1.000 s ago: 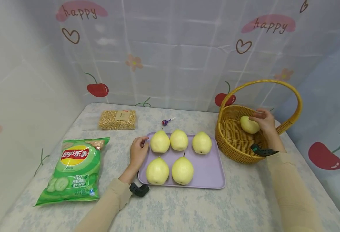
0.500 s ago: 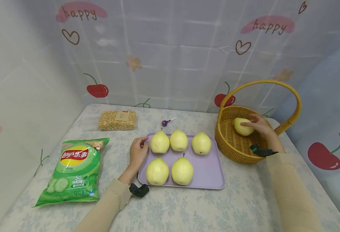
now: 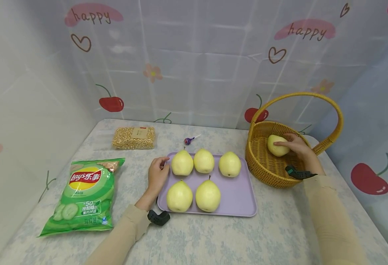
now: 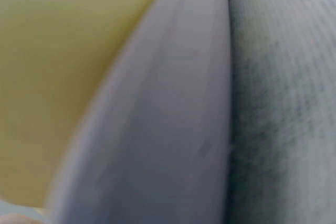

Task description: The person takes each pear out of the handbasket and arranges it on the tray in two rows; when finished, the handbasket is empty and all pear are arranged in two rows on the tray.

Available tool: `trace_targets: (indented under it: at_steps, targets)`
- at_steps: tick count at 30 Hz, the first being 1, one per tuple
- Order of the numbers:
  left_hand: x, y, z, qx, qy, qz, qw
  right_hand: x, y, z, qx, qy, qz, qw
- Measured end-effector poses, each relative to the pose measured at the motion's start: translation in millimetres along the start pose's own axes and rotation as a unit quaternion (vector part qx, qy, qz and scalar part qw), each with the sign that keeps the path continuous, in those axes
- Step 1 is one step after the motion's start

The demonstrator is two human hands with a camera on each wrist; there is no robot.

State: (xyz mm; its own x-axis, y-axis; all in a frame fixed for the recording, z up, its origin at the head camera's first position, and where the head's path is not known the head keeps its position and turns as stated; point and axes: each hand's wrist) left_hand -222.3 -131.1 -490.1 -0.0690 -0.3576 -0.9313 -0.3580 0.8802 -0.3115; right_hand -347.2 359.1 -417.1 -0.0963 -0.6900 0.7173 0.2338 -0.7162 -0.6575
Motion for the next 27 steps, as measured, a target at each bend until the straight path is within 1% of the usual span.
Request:
trace_targets:
  at_steps: [8,13,17,22,27]
  targets:
    - [0.7,1.0,-0.5,-0.005,-0.001,-0.003,1.0,0.9,0.8,-0.3,-0.004,-0.004,-0.016,0.9999]
    - [1.3,2.7,-1.0,-0.005,-0.006,-0.003,1.0,5.6,-3.6,-0.7,-0.03,0.003,-0.038,0.9988]
    - [1.3,3.1,-1.2,-0.01,-0.006,-0.001,0.9999,13.4,-8.5,1.2,-0.048,0.009,-0.054,0.9974]
    - [1.1,2.8,-1.5,-0.01,-0.003,-0.005,0.9999,29.4,-13.8,13.5,-0.069,0.007,-0.052,0.9963]
    - [1.9,1.7,-1.5,-0.007,-0.004,-0.008,0.9999,45.3,-16.6,32.5,-0.061,0.003,-0.06,0.9964]
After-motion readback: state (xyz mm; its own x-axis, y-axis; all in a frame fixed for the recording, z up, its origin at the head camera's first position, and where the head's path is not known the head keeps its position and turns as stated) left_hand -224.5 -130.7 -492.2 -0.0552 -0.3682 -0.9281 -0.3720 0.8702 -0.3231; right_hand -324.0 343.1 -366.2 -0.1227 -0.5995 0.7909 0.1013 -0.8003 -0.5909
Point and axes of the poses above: each hand's wrist, its own z-axis away from the middle knuckle, its own y-axis out of the palm, x = y × z, and after that the axes turned 5 degrees about z, right-handed
